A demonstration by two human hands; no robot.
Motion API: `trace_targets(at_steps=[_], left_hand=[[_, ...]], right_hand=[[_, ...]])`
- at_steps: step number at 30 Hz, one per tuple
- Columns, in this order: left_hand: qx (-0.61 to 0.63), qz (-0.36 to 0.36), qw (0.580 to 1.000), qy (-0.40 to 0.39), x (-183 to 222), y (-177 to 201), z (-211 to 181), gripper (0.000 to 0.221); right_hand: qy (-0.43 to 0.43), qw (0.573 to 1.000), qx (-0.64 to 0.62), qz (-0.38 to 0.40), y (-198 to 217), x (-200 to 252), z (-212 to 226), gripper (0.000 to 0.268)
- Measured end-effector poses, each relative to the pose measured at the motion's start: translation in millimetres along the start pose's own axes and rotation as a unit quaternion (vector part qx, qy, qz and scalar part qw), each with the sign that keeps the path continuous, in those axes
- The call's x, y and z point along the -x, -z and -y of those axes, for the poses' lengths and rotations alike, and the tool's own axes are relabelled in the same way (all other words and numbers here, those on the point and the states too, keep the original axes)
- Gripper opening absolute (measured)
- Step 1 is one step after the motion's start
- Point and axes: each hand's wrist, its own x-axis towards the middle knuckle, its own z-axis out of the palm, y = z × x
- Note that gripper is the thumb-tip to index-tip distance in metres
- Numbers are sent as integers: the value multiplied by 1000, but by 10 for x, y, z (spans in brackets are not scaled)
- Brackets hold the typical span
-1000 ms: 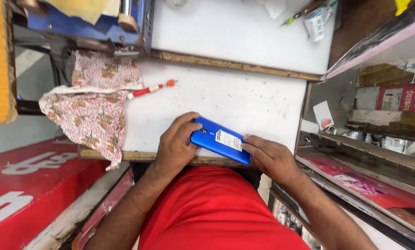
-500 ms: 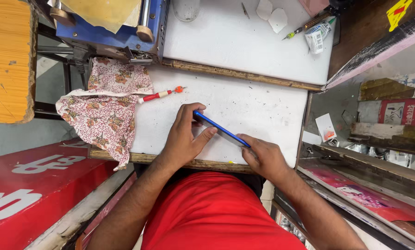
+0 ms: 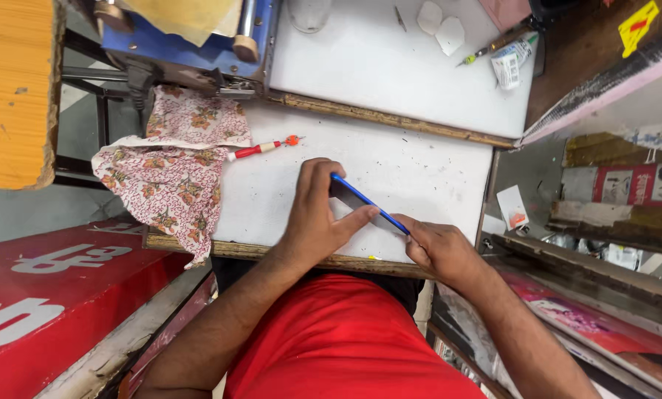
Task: The person removes the back cover of a blue smartphone, then uses a red-handled screwdriver to unscrew and detach internal components. The person places the disassembled parts on the workbench and continues to manipulate the phone's internals.
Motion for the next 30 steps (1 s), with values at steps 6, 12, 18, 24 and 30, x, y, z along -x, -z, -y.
trace_targets(at_steps=[6, 12, 18, 24, 30], left_hand=[[-59, -38, 997, -42, -52, -137, -236, 63], [-97, 27, 990, -97, -54, -218, -373, 68], [-134, 97, 971, -172, -80, -286, -513, 89], [-163, 138, 956, -201, -117, -214, -536, 105], [-162, 144, 956, -199, -125, -313, -493, 112]], right_hand=[[-43, 998, 25, 39, 138, -21, -14, 45], [-24, 989, 103, 99, 344, -56, 55, 37], [-68, 977, 144, 143, 656, -216, 263, 37], [25, 995, 52, 77, 864, -312, 424, 35], [3, 995, 81, 63, 962, -315, 442, 26]])
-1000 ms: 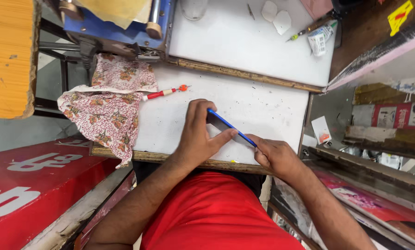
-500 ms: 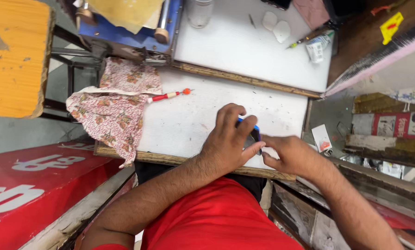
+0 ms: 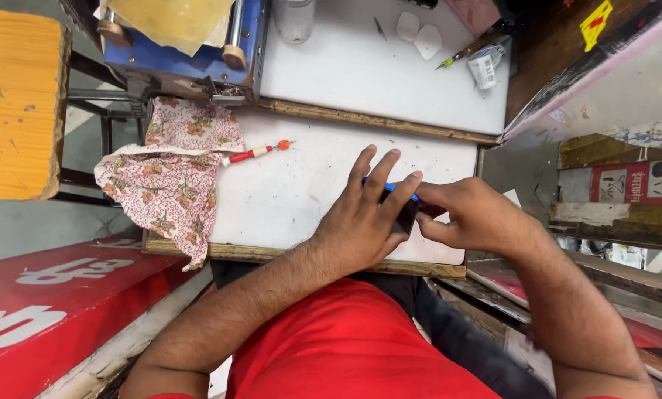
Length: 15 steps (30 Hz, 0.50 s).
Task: The person removes the back cover of a blue smartphone, then uses a red-handled screwdriver to unscrew and detach internal components. The person places the disassembled parts on the workbench and continues to manipulate the phone's internals.
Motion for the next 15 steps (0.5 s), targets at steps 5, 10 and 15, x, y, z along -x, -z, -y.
trace_targets(at_steps=[5, 10, 15], left_hand=[[69, -108, 984, 124, 127, -68, 13, 117], [238, -116, 919, 294, 319, -182, -14, 127], [159, -156, 941, 255, 359, -113, 162, 120]], right_hand=[[20, 995, -53, -81, 4, -82, 56, 47], [-11, 972, -133, -194, -210, -156, 274, 43], [10, 968, -114, -222, -364, -259, 553, 46]])
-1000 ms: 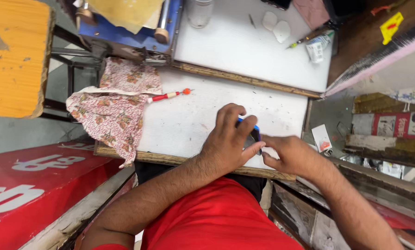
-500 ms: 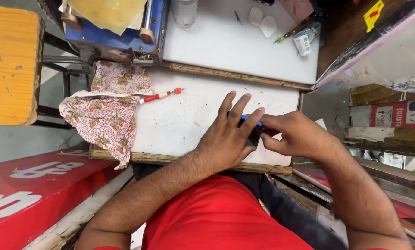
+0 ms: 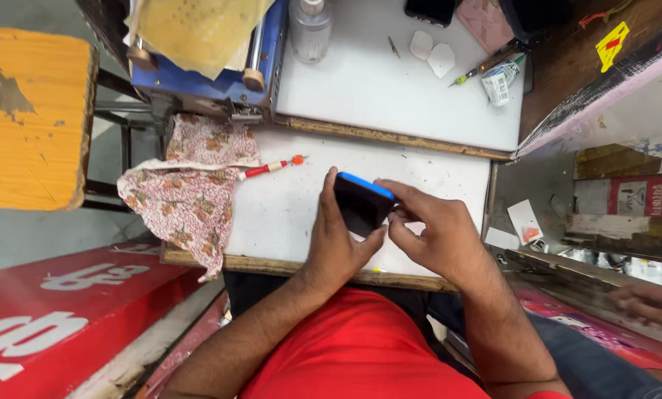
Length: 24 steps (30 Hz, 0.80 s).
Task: The person removes the back cover of a blue smartphone, then uses a red-handled screwdriver to unscrew and detach internal components. The person places the disassembled parts on the workbench and continues to manipulate the phone's internals.
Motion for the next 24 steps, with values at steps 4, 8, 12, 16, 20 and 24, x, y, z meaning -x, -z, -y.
trace_targets(at_steps=[4, 8, 12, 16, 20, 24], left_hand=[[-36, 28, 998, -33, -60, 123, 102, 109], [-50, 7, 993, -106, -41, 193, 150, 107], [-64, 4, 986, -155, -79, 241, 182, 106], [-117, 3, 977, -181, -99, 379, 227, 107], [-154, 30, 966, -207, -98, 495, 228, 104], [-178, 57, 957, -221, -86, 478, 239, 101]], right_hand=[[-10, 1000, -9, 23, 43, -47, 63, 42], [12, 999, 11, 40, 83, -57, 101, 39], [-25, 996, 14, 79, 127, -56, 40, 39], [-29, 993, -14, 116, 131, -47, -27, 37], [-6, 993, -29, 113, 102, 26, -89, 37], [-90, 987, -11, 131, 64, 176, -270, 38]])
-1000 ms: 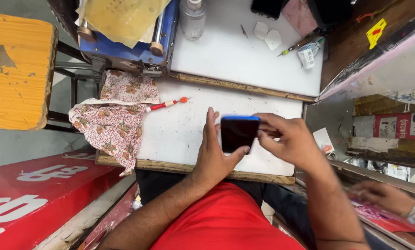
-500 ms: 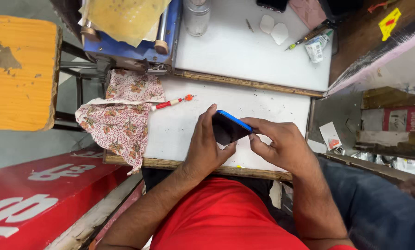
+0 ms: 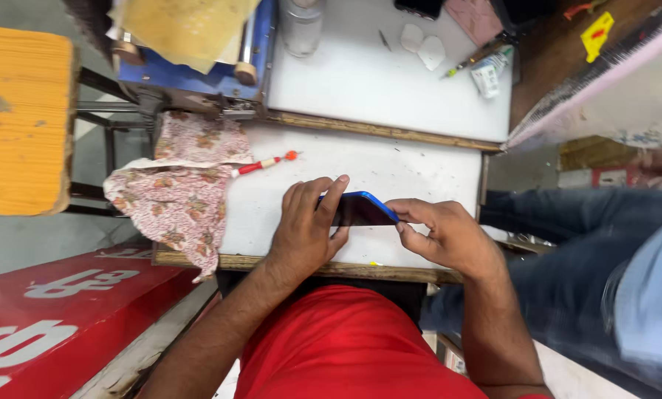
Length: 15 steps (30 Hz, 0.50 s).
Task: The person removes the back cover of a blue smartphone, then uses a red-handled screwdriver to unscrew and detach internal components. The person places the disassembled parts on the workbench and continues to manipulate the phone's internals.
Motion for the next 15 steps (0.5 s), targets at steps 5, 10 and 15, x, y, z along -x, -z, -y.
trace_targets(at_steps=[5, 10, 15], left_hand=[[-39, 31, 998, -24, 18, -72, -8, 99], [-125, 38, 990, -48, -23, -152, -34, 84], [-146, 55, 985, -80, -49, -175, -105, 72]], right_hand=[[6, 1000, -12, -5, -22, 91, -186, 34], [24, 1000, 3, 10, 59, 92, -131, 48], [43, 997, 59, 38, 229, 54, 47, 47]])
